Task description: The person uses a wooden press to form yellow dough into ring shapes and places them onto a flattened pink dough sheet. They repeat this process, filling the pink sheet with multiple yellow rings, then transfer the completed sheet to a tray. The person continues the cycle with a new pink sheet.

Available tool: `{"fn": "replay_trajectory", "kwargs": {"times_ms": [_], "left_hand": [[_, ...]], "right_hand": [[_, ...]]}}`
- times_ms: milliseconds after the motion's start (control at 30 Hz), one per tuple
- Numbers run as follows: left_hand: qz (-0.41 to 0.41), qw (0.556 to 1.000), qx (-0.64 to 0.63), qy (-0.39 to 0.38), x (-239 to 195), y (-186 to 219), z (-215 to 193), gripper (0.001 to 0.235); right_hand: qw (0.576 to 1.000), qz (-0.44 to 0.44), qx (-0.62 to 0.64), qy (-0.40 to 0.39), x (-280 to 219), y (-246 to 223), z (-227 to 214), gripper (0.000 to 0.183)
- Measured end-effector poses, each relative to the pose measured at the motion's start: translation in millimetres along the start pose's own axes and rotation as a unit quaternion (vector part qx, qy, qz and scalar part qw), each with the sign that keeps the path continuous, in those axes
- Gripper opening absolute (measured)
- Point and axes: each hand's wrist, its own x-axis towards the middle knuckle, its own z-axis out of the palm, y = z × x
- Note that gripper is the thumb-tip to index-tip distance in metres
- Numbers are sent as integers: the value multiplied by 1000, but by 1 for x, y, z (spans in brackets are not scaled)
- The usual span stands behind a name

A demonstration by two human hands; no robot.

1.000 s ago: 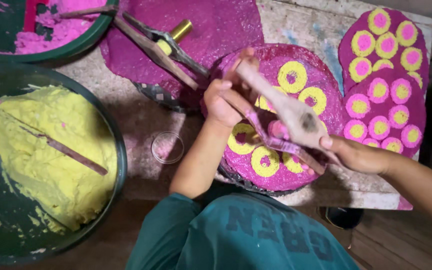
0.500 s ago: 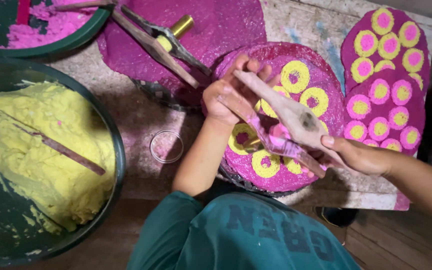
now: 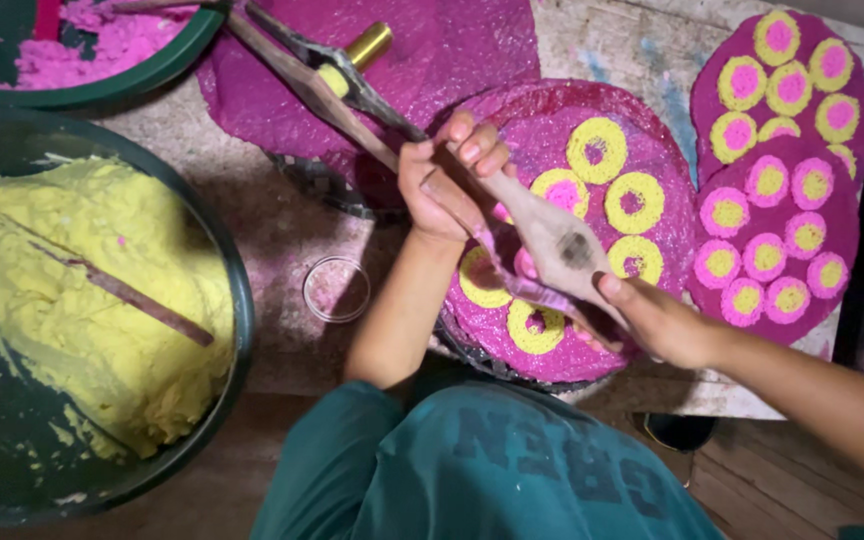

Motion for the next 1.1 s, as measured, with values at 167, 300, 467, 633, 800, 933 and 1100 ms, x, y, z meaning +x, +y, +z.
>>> {"fn": "replay_trajectory", "kwargs": {"times_ms": [167,300,467,633,800,933,1100], "left_hand": [[20,999,36,5,6,-4,10,25],[-24,996,74,-33,7,4,30,24],[-55,993,93,56,-21,-36,42,29],[-76,994,-21,76,-26,-88,17,32],[-104,994,-29,15,-20,-88,-3,26],[-126,992,-9,5,-27,-86,-5,26],[-95,995,8,19,-26,-95,4,25]], "right_hand": [[990,19,-109,93,7,5,-9,82],[991,-119,-53,18,12,29,9,89],[984,-115,103,-94,-45,68,8,91],[986,24,166,20,-78,92,15,83],[989,-23,79,126,-63,97,37,87],[987,-52,87,125,-61,103,52,88],[989,-56,73,114,-57,109,39,85]]}}
